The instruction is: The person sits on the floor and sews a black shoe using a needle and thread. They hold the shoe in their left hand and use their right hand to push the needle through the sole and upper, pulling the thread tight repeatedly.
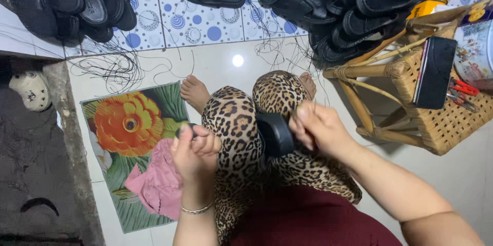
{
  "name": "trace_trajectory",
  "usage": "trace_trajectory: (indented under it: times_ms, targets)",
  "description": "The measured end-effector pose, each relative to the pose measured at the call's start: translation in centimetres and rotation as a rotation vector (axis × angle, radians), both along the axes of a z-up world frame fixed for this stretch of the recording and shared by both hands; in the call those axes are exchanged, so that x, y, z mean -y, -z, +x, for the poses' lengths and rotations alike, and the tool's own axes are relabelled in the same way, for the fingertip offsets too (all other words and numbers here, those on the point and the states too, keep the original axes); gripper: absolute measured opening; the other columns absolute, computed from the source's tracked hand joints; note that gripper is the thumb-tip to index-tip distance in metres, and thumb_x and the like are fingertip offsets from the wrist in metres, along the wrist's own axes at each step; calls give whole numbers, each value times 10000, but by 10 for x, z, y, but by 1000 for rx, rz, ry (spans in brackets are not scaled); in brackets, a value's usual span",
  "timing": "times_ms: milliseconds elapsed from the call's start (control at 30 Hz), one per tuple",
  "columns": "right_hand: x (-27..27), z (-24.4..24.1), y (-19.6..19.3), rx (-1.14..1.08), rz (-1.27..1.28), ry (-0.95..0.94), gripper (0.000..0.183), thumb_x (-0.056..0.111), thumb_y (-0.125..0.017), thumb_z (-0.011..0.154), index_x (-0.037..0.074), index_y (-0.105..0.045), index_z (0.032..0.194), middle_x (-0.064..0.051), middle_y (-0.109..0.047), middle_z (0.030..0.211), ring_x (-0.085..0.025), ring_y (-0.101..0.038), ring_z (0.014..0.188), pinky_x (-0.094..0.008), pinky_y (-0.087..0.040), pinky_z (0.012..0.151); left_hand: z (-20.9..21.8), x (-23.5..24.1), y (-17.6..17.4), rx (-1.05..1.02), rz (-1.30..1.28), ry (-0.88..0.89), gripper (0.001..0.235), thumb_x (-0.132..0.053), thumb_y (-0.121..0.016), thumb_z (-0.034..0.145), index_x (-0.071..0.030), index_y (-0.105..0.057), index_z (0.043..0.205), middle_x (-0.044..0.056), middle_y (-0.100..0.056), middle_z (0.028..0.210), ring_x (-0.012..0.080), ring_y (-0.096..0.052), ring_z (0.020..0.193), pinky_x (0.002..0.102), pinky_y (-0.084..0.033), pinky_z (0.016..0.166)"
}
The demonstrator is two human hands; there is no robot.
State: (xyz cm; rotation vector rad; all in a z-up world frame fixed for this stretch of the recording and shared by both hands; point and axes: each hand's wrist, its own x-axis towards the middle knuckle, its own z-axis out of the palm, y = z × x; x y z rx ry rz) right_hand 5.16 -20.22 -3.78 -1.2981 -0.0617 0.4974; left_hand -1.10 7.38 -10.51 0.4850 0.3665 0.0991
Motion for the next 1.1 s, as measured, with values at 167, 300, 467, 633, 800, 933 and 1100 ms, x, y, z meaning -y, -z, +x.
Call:
trace_trajectory:
  times_ms: [167, 300, 467, 633, 800, 933, 1100]
  targets:
    - [5, 12, -7, 47, -86, 51, 396, 239, -450, 1103, 41, -517, 766, -67, -457, 535, -107, -403, 347, -221, -376, 289, 2, 36, -20, 77, 441, -28, 358, -167, -470, 1065, 142, -635, 994, -39, -277, 603, 98, -272, 494, 239, -307, 495]
    - [-10, 12, -61, 270, -229, -46, 323, 229, -556, 1031, 68, -619, 759, -88, -607, 666, -160, -555, 515, -269, -468, 487, 13, 78, -75, 256, 1282, 102, 264, -98, -727, 926, 37, -648, 1139, 157, -694, 1018, 275, -723, 907, 326, -604, 853]
    - [-10, 16, -102, 610, -368, -157, 125, 165, -713, 907, 66, -745, 839, -148, -770, 992, -289, -738, 899, -413, -593, 825, 8, 77, -50, 371, 772, 331, 413, -293, -765, 889, 49, -645, 1087, 174, -691, 953, 326, -739, 860, 407, -623, 782]
    - [1, 28, -103, 530, -622, -192, 328, 146, -751, 874, -3, -707, 1163, -232, -729, 1150, -348, -721, 970, -429, -617, 757, -31, -59, -5, -155, 9, -48, 141, -181, -655, 943, -157, -653, 804, -17, -645, 875, 149, -684, 876, 281, -591, 750]
    - [-14, 11, -87, 121, -957, -582, 684, 216, -718, 893, 75, -464, 1513, -362, -726, 1065, -523, -752, 900, -608, -664, 712, -86, -134, 69, -1017, 1508, 316, 426, -498, -719, 974, -77, -780, 963, 196, -742, 940, 390, -674, 1104, 532, -529, 885]
    - [-1, -9, -77, 176, -991, -421, 683, 239, -678, 881, 188, -466, 1528, -344, -740, 1015, -561, -709, 915, -663, -562, 772, -75, -95, 57, -717, 2426, 18, 369, -406, -805, 897, -45, -802, 976, 160, -724, 1146, 356, -669, 1107, 464, -560, 860]
    - [18, -45, -52, 518, -946, -72, 631, 188, -758, 798, 226, -636, 1415, -194, -785, 1014, -379, -754, 903, -502, -613, 714, -25, 53, -89, 100, 1440, -325, 238, -17, -665, 957, 78, -611, 1168, 220, -657, 1082, 280, -650, 1088, 423, -500, 1057]
